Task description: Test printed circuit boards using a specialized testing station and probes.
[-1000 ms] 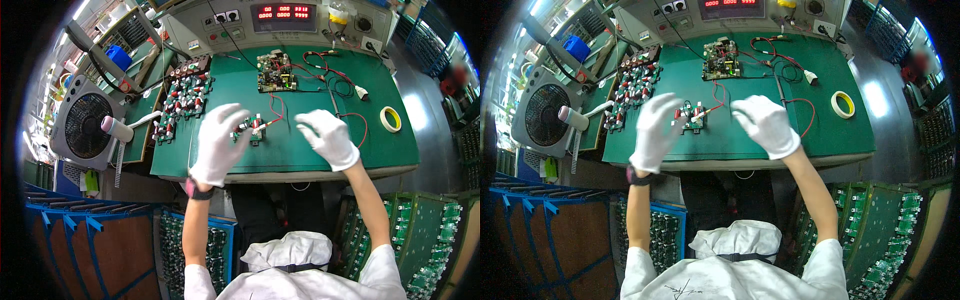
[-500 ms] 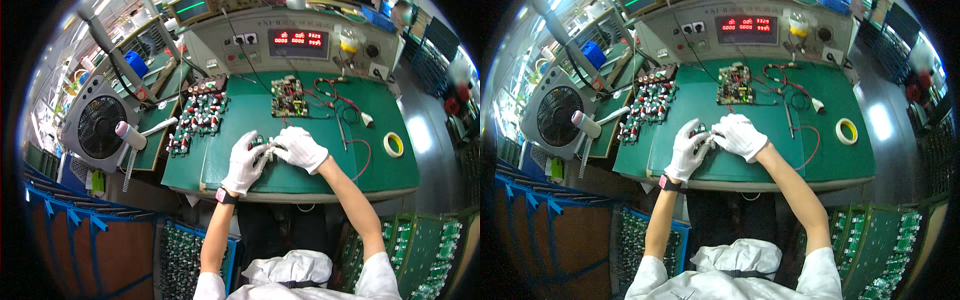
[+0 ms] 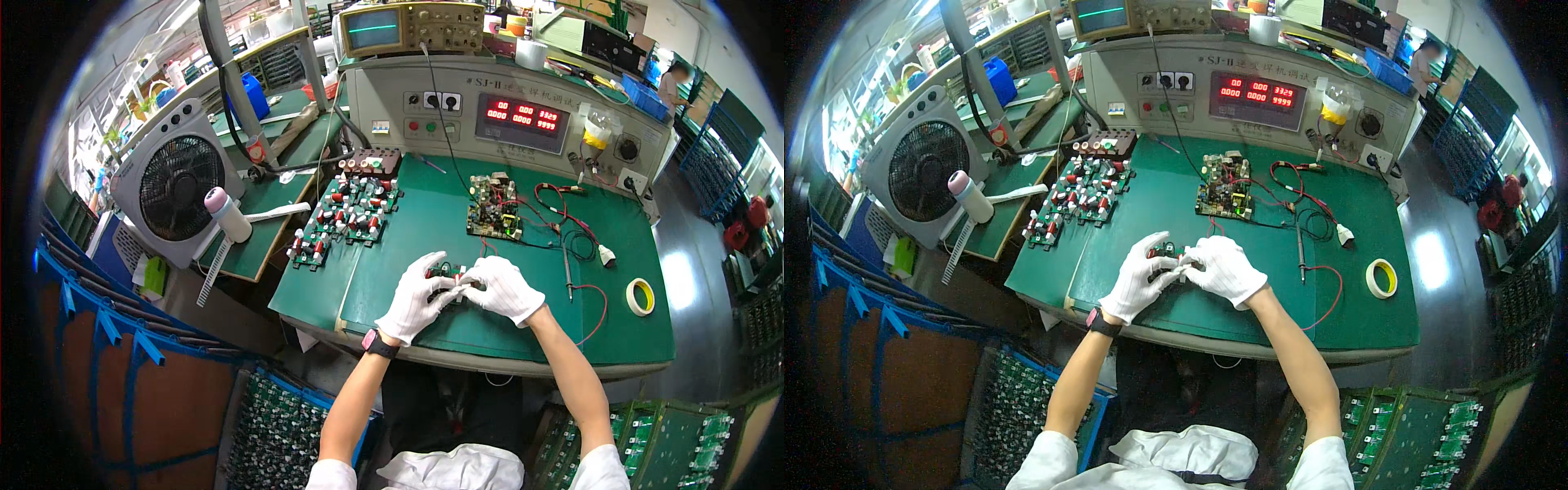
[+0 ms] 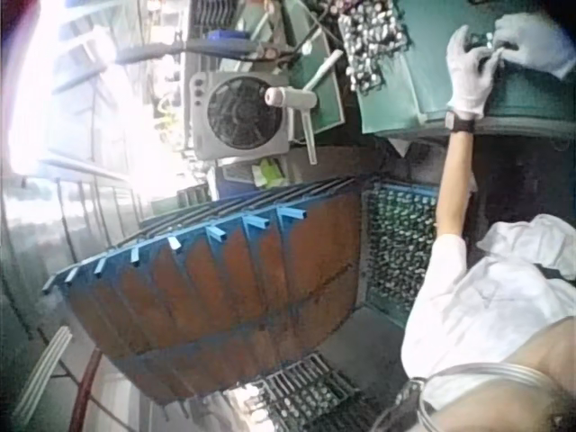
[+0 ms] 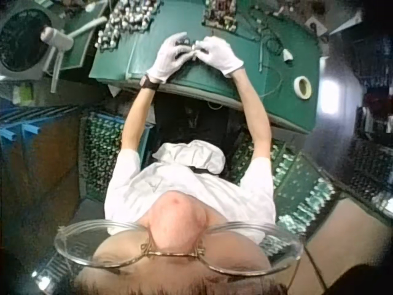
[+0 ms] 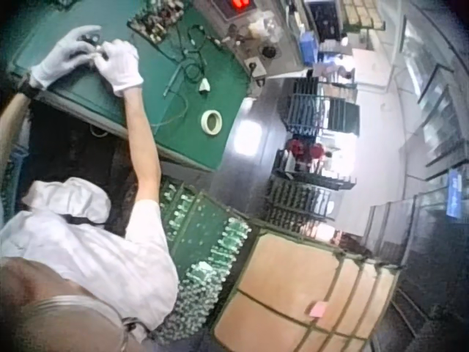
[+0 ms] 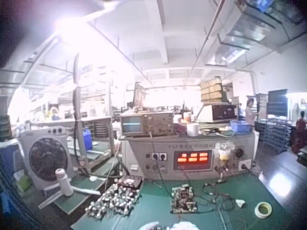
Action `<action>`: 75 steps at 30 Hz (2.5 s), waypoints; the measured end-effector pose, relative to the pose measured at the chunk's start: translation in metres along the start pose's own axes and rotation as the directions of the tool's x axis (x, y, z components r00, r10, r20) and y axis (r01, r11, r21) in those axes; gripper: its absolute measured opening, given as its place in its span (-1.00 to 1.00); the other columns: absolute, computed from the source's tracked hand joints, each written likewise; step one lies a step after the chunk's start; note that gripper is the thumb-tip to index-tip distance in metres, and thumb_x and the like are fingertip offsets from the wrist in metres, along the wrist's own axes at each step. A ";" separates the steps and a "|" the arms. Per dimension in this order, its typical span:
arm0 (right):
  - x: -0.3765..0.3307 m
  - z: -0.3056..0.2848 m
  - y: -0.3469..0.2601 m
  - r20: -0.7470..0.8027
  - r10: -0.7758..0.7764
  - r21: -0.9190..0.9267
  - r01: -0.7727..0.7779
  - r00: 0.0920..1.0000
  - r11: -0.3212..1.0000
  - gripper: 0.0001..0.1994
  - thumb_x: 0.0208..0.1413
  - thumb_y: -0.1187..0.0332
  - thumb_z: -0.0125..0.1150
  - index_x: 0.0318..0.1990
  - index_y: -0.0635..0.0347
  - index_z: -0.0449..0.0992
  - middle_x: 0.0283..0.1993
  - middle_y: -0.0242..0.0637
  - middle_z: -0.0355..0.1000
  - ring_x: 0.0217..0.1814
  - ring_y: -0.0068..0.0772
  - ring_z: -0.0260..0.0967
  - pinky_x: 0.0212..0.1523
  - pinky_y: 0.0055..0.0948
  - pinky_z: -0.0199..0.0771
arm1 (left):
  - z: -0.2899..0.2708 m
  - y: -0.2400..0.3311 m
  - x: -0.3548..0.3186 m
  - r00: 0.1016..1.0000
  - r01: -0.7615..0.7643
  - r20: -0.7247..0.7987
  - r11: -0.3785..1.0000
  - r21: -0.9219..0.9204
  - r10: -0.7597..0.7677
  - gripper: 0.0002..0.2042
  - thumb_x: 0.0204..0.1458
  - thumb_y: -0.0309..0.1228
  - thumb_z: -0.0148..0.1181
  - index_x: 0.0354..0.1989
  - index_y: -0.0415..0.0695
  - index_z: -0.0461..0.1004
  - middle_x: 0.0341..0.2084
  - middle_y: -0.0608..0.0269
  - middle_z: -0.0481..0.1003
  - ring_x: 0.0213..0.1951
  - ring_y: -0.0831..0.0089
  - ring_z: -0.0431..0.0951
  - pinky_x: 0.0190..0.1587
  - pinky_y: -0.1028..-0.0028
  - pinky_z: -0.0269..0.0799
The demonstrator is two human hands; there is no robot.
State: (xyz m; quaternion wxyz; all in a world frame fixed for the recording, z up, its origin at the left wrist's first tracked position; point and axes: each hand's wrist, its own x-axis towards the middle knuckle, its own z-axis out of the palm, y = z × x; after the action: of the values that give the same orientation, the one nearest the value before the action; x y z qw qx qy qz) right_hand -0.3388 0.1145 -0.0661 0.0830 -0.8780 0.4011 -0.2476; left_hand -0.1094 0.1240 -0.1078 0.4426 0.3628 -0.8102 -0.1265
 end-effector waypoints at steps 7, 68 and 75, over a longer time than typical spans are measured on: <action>-0.001 -0.003 0.009 -0.018 -0.094 -0.009 0.094 0.995 0.996 -0.83 0.10 0.16 0.34 -0.24 -0.05 0.71 -0.38 -0.24 0.46 -0.25 -0.11 0.45 -0.13 -0.14 0.45 | -0.004 0.008 0.007 1.000 -0.006 0.026 1.000 -0.020 0.006 -0.83 0.09 -0.29 0.42 -0.19 -0.05 0.71 0.22 -0.17 0.47 0.30 -0.12 0.41 0.34 0.08 0.32; -0.216 -0.069 0.111 -0.476 0.467 0.121 -0.470 0.746 0.874 -0.84 0.36 0.41 0.20 -0.05 0.29 0.60 -0.06 -0.17 0.58 -0.02 -0.22 0.56 0.08 -0.30 0.52 | -0.140 -0.104 -0.028 0.912 0.314 -0.061 0.593 0.741 -0.406 -0.68 0.10 -0.23 0.41 -0.05 -0.15 0.65 0.44 -0.19 0.21 0.50 -0.27 0.06 0.49 -0.08 0.03; -0.218 -0.071 0.110 -0.476 0.469 0.133 -0.466 0.744 0.875 -0.84 0.36 0.41 0.19 -0.05 0.29 0.60 -0.05 -0.16 0.58 0.00 -0.20 0.57 0.10 -0.29 0.52 | -0.145 -0.082 -0.035 0.923 0.339 -0.111 0.639 0.690 -0.369 -0.59 0.05 -0.18 0.42 0.06 -0.08 0.61 0.42 -0.23 0.22 0.48 -0.28 0.10 0.49 -0.03 0.07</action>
State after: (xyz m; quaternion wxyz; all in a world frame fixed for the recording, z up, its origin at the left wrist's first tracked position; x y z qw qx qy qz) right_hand -0.5682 0.2074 -0.1233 0.0393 -0.6562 0.6148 -0.4357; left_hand 0.0587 0.1075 -0.0896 0.2229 0.6512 -0.7189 0.0969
